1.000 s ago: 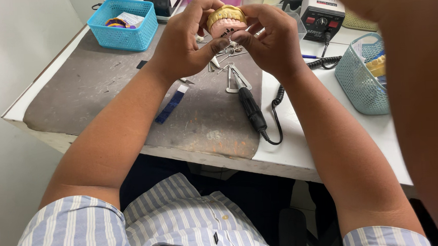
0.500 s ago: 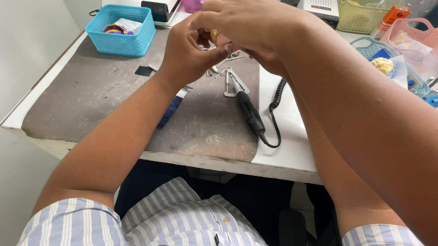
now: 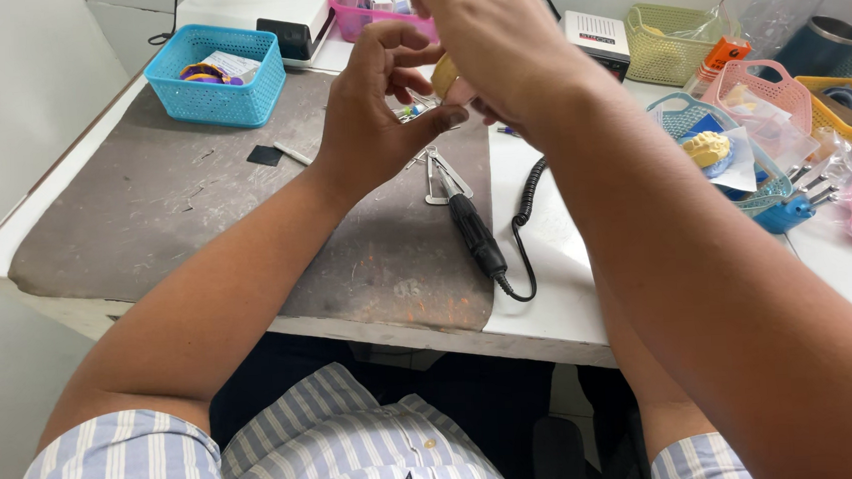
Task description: The person uses a rotary tool to grind a small component, then fits a yellow upper denture onto a pink lower denture. They inspect the fit, separate the pieces, and use a pen to mark the lower denture while holding the upper denture in place.
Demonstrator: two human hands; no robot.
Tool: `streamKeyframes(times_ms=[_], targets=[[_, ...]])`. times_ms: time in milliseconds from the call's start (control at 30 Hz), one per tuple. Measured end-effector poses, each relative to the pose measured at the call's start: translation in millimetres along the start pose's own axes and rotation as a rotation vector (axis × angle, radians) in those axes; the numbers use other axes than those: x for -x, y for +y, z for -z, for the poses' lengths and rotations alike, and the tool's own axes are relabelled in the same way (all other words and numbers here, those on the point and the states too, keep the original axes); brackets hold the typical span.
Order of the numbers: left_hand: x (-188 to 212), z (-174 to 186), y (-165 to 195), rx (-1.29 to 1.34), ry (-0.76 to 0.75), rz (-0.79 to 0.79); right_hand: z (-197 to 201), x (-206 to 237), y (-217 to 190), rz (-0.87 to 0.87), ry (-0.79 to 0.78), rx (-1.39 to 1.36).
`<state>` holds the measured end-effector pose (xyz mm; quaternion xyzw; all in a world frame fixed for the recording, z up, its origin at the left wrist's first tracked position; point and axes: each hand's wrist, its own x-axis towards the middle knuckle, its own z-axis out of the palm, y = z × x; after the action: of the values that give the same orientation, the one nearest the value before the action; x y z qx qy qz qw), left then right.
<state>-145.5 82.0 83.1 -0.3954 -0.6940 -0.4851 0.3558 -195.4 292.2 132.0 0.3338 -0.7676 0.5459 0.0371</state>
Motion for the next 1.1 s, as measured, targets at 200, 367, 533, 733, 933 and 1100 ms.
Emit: streamKeyframes(times_ms=[200, 367, 533, 733, 933, 1100], targets=[[0.8, 14.2, 3.8, -0.191, -0.025, -0.168, 10.8, 24.4, 19.8, 0.327, 0.103, -0.211], [-6.0, 22.9, 1.2, -0.176, -0.025, -0.229, 4.5, 30.4, 28.1, 0.158, 0.06, 0.197], [-6.1, 29.3, 8.3, -0.15, -0.002, -0.189, -9.3, 30.9, 22.1, 0.061, -0.135, 0.869], [-11.1, 28.0, 20.5, -0.194, -0.376, -0.07, -23.6, 32.9, 1.6, -0.393, -0.494, 1.042], [-15.6, 20.2, -9.3, -0.769, -0.927, -0.241, -30.8, 36.0, -19.8, -0.666, -0.661, 1.001], [-35.5, 13.8, -47.4, -0.524, -1.011, -0.384, -26.3, 33.8, -31.9, -0.832, -0.61, 1.159]])
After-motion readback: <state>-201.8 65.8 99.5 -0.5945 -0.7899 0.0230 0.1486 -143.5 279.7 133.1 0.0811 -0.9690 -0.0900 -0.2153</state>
